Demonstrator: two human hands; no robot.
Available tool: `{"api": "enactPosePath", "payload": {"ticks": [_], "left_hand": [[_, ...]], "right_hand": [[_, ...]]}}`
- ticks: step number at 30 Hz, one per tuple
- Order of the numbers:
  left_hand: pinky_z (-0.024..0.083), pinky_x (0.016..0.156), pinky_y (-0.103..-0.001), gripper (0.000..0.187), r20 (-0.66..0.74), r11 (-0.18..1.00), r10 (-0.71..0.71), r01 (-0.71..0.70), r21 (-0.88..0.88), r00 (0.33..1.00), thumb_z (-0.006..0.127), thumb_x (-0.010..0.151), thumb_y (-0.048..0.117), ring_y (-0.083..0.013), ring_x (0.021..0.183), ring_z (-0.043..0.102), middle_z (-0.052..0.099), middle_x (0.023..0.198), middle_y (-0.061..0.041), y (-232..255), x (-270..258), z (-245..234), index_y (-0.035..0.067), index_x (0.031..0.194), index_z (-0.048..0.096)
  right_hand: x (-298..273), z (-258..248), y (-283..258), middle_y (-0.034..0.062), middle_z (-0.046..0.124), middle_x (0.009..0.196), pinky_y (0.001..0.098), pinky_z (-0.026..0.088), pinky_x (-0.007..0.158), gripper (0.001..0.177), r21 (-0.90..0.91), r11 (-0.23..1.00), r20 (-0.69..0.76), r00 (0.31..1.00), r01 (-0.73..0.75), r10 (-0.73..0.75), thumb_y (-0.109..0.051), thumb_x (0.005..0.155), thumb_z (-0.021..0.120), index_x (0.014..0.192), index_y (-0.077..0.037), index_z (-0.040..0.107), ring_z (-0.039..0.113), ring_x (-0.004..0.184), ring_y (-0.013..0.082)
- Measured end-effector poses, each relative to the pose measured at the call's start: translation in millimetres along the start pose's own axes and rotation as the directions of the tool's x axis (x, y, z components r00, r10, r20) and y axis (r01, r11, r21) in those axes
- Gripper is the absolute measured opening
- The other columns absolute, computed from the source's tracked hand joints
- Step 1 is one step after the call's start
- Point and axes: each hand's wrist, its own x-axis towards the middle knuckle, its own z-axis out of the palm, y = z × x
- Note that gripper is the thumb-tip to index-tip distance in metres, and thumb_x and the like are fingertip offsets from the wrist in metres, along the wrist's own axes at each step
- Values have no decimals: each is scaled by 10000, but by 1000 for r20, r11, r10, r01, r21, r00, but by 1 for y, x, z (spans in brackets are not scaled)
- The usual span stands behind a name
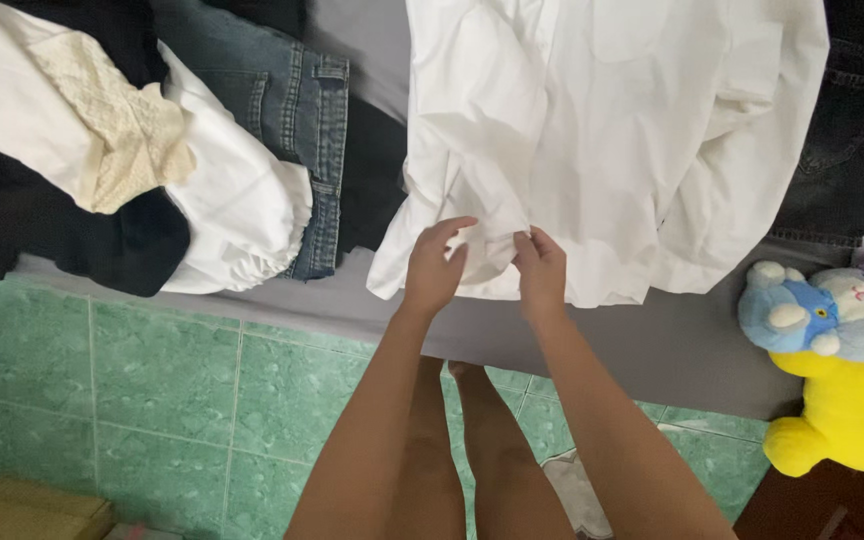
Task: The person folds a white button-up shirt and a cream-colored sweater on a gray bed. They smooth the garments, fold the sleeves and sides, and stack the folded items on the bed.
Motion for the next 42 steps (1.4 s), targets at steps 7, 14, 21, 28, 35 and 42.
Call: {"api": "enactPosePath", "payload": {"ticks": [7, 14, 21, 28, 35, 42], "left_hand": [[468, 967, -419, 376, 119, 957, 148, -172, 235, 982, 764, 807, 152, -306, 1129, 566, 651, 1144, -87, 24, 0, -2, 124, 1167, 659], [495, 871, -431, 151, 91, 919, 177, -198, 340, 980, 714, 911, 149, -287, 974, 630, 667, 945, -63, 14, 0, 11, 91, 1004, 611], [506, 704, -421, 459, 13, 890, 342, -328, 316, 940, 725, 815, 158, -296, 832, 620, 620, 910, -110, 28, -6, 14, 123, 1268, 660], [532, 717, -435, 322, 98, 881, 211, -232, 412, 973, 601, 936, 119, -276, 812, 682, 714, 863, -68, 17, 19, 13, 207, 1209, 747], [583, 660, -383, 591, 129, 683, -633, 629, -372, 763, 498, 1001, 546, -230, 783, 708, 711, 839, -127, 16, 18, 10, -20, 1061, 658], [577, 782, -352, 571, 198, 409, -620, 528, -744, 759, 738, 892, 434, -163, 922, 622, 662, 1030, -17, -32, -3, 13, 4, 1253, 638]], "right_hand": [[-14, -9, -4, 23, 555, 770, 280, 374, 608, 180, -432, 900, -38, 996, 54, -78, -111, 984, 706, 1090, 33, 686, 436, 691, 107], [-25, -22, -2, -78, 602, 790, 210, 421, 635, 127, -386, 875, 56, 954, 293, -295, -55, 939, 637, 1046, 2, 678, 494, 716, 14], [-28, -26, -10, -56, 431, 704, 264, 310, 574, 339, -361, 909, 51, 978, 209, -204, -210, 1083, 603, 822, 6, 581, 331, 675, 54], [-37, -16, -47, 20, 502, 618, 297, 367, 517, 206, -684, 644, 56, 905, 343, -423, -127, 895, 770, 862, 8, 618, 409, 574, 96], [-36, 5, -58, 70, 679, 795, 305, 504, 622, 120, -687, 449, 317, 792, 571, -521, -101, 905, 780, 906, -41, 676, 637, 710, 146], [-45, 15, -38, 100, 715, 886, 404, 522, 739, 202, -591, 211, 577, 591, 778, -564, -207, 852, 795, 903, -40, 694, 653, 836, 281]]}}
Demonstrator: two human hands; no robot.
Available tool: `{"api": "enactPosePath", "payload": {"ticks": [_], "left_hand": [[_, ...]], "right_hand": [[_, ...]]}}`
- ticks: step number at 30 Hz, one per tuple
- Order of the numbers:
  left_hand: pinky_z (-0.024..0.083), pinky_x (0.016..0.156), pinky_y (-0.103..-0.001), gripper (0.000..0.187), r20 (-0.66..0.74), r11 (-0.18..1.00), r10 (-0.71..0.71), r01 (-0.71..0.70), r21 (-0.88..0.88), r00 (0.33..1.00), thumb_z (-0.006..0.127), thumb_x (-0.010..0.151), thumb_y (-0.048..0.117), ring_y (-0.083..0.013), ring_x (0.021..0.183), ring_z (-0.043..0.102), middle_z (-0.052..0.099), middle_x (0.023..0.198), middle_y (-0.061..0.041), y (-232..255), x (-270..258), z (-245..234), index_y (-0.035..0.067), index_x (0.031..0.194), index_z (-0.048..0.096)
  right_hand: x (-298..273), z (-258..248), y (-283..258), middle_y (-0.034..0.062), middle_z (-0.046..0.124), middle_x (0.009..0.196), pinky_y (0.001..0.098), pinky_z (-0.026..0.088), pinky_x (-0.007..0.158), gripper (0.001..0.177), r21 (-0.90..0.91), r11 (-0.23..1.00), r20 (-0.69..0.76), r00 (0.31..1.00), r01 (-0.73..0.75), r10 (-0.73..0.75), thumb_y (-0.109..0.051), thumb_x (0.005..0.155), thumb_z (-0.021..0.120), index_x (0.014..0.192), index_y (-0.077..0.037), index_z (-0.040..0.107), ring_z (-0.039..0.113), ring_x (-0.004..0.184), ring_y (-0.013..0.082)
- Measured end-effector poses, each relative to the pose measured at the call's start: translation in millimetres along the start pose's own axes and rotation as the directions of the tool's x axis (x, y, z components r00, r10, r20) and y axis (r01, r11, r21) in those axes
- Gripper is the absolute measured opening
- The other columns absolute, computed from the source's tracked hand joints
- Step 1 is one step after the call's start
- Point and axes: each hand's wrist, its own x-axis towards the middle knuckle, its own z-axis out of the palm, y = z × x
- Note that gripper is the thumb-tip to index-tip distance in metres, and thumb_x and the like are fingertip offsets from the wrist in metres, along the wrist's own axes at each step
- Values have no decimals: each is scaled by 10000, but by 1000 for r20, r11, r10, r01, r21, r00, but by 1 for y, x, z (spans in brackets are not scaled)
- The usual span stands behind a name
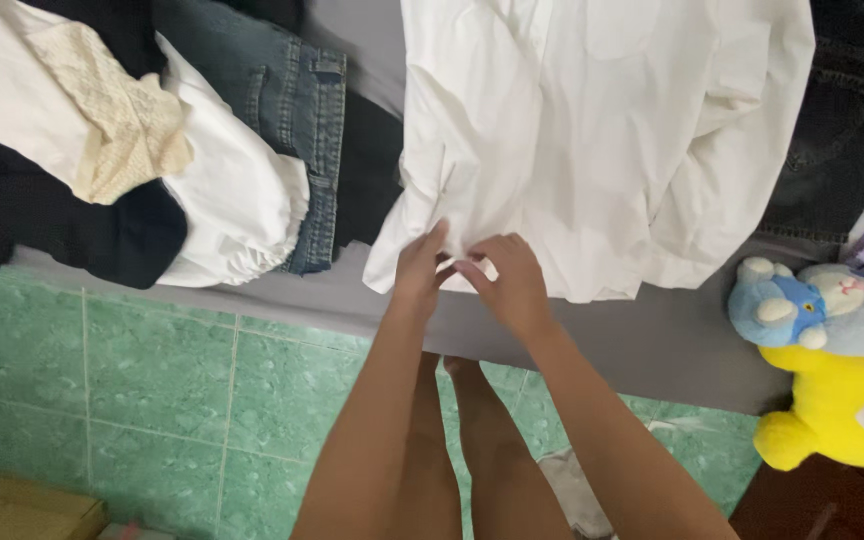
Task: The person folds a white button-up shirt and a cream-colored sweater on a gray bed. They smooth the garments, fold the sleeves and sides, and stack the folded items on the bed.
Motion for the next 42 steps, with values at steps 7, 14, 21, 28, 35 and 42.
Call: {"api": "enactPosePath", "payload": {"ticks": [7, 14, 21, 28, 35, 42], "left_hand": [[453, 1060, -401, 672, 132, 783, 59, 36, -621, 989, 549, 967, 509, -256, 1298, 562, 588, 1452, -75, -54, 3, -41, 72, 1473, 488], [406, 1150, -460, 560, -73, 853, -121, 66, -518, 990, 508, 1026, 336, -276, 1358, 523, 543, 1479, -139, -88, -2, -54, 27, 1485, 425], [491, 1060, -388, 484, -386, 818, -316, 43, -574, 866, 463, 1033, 315, -254, 1246, 606, 632, 1326, -93, -106, -6, -96, 9, 1405, 503], [554, 940, -413, 634, -332, 983, -181, 157, -99, 926, 661, 915, 398, -258, 1079, 622, 591, 1322, -152, -72, 6, -76, 46, 1415, 494], [583, 844, -426, 558, -339, 988, -114, 143, 60, 934, 708, 907, 426, -252, 872, 704, 707, 1073, -153, -66, 21, -77, 37, 1296, 610], [440, 986, -483, 398, -249, 321, 870, -106, 941, 427, 673, 902, 289, -337, 1157, 571, 671, 1156, -187, -49, -10, -62, 5, 1179, 649]], "right_hand": [[36, 34, 30, 115, 745, 940, 308, 569, 696, 187, 302, 786, -11, 823, -539, 568, -208, 986, 648, 1025, -32, 698, 726, 846, 226], [130, 84, 59, 183, 739, 968, 465, 551, 805, 408, -63, 769, -20, 771, -636, 636, -437, 943, 663, 1081, -54, 682, 704, 899, 361], [181, 130, 169, 158, 735, 1092, 548, 505, 912, 316, -412, 899, 269, 922, -152, 279, -368, 954, 612, 1063, -104, 746, 679, 1039, 390], [310, 97, 277, 185, 713, 982, 461, 525, 858, 460, -266, 950, -84, 986, -163, 145, -407, 895, 776, 1137, -27, 680, 673, 943, 358], [336, 80, 249, 185, 714, 1039, 441, 531, 908, 387, -435, 869, 154, 932, -236, 329, -400, 1080, 726, 1083, -14, 699, 669, 975, 355], [263, 78, 144, 191, 589, 1285, 532, 416, 1009, 448, -527, 843, -112, 974, 109, -196, -249, 993, 715, 1350, -25, 565, 543, 1193, 385]]}}
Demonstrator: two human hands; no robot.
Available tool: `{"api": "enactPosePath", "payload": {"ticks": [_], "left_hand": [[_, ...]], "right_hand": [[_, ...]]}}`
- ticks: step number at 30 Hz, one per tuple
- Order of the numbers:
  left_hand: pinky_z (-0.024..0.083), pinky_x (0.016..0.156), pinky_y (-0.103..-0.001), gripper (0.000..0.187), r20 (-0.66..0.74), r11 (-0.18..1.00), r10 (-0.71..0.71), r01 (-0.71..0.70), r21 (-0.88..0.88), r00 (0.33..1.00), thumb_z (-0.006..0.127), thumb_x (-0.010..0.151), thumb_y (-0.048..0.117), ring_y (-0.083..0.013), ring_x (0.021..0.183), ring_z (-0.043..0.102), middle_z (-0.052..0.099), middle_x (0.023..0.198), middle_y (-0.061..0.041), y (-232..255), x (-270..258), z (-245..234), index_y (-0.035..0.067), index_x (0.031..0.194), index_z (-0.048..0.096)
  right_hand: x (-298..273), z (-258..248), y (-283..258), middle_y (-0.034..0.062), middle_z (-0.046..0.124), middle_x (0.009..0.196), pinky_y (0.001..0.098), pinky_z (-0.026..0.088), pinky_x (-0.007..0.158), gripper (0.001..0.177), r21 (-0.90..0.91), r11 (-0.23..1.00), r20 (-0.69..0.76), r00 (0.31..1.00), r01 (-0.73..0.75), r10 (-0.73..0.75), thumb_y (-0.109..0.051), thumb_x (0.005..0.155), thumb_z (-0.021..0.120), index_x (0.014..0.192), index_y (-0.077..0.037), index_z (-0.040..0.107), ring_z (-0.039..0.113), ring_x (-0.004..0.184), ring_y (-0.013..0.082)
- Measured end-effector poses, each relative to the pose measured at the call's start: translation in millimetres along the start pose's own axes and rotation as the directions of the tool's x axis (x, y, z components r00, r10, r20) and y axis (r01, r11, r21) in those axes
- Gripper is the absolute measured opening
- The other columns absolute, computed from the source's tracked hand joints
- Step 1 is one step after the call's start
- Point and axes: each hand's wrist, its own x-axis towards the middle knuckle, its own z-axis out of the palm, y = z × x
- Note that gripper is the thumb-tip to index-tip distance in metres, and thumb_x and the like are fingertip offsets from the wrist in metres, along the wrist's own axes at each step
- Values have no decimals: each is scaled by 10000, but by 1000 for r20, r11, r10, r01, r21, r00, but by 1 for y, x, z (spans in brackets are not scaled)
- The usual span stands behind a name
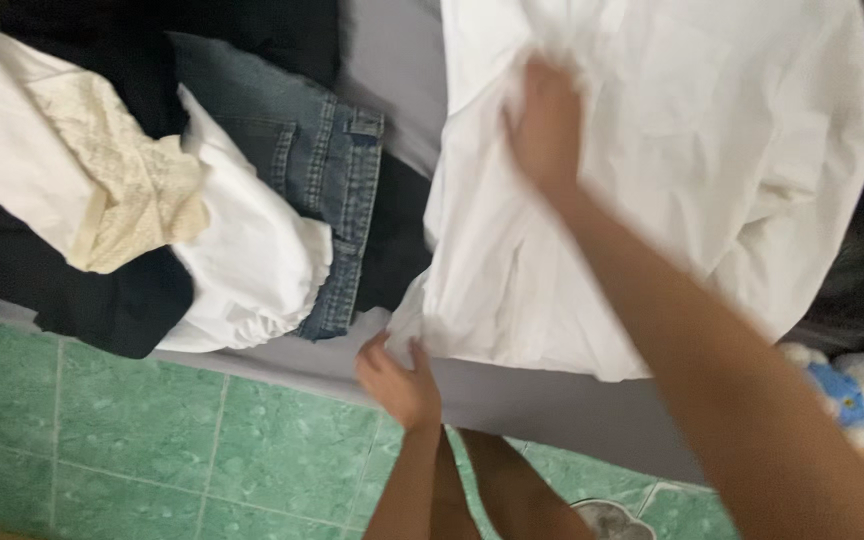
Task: The person folds a white button-up shirt and a cream-colored sweater on a gray bed. They smooth the garments, fold the sleeves and sides, and stack the folded items on the bed.
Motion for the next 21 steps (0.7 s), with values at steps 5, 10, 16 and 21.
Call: {"api": "enactPosePath", "payload": {"ticks": [5, 10, 16, 21], "left_hand": [[370, 1030, -493, 257, 341, 965, 231, -259, 38, 911, 656, 914, 265, -288, 1160, 547, 703, 1160, -73, 4, 16, 13, 122, 1121, 711], [390, 1009, -450, 181, 307, 979, 107, -153, 132, 946, 595, 1006, 173, -264, 1128, 582, 692, 1143, -61, -1, 11, 27, 169, 1136, 720], [428, 969, -492, 186, 240, 947, 315, -322, -7, 918, 638, 918, 133, -313, 1092, 589, 679, 1092, -88, -9, 25, 19, 121, 1101, 670], [438, 951, -496, 254, 555, 927, 357, -356, -114, 751, 650, 890, 131, -371, 1103, 571, 654, 1182, -168, -13, 19, 24, 69, 1136, 640]], "right_hand": [[-128, -50, -88, 205, 650, 1063, 456, 509, 850, 313, 293, 899, 162, 943, -326, 289, -285, 970, 704, 1103, -11, 630, 624, 979, 365], [-194, -76, -139, 113, 634, 591, 453, 533, 595, 441, 191, 734, 679, 627, -652, 381, -436, 990, 594, 733, -83, 657, 651, 536, 318], [-182, -43, -158, 189, 687, 685, 490, 557, 635, 441, 37, 893, 679, 667, -449, 307, -404, 952, 567, 741, -51, 724, 680, 621, 365], [-175, -68, -142, 208, 695, 701, 497, 563, 657, 380, 7, 843, 682, 619, -539, 390, -343, 908, 568, 753, -36, 729, 690, 657, 391]]}}
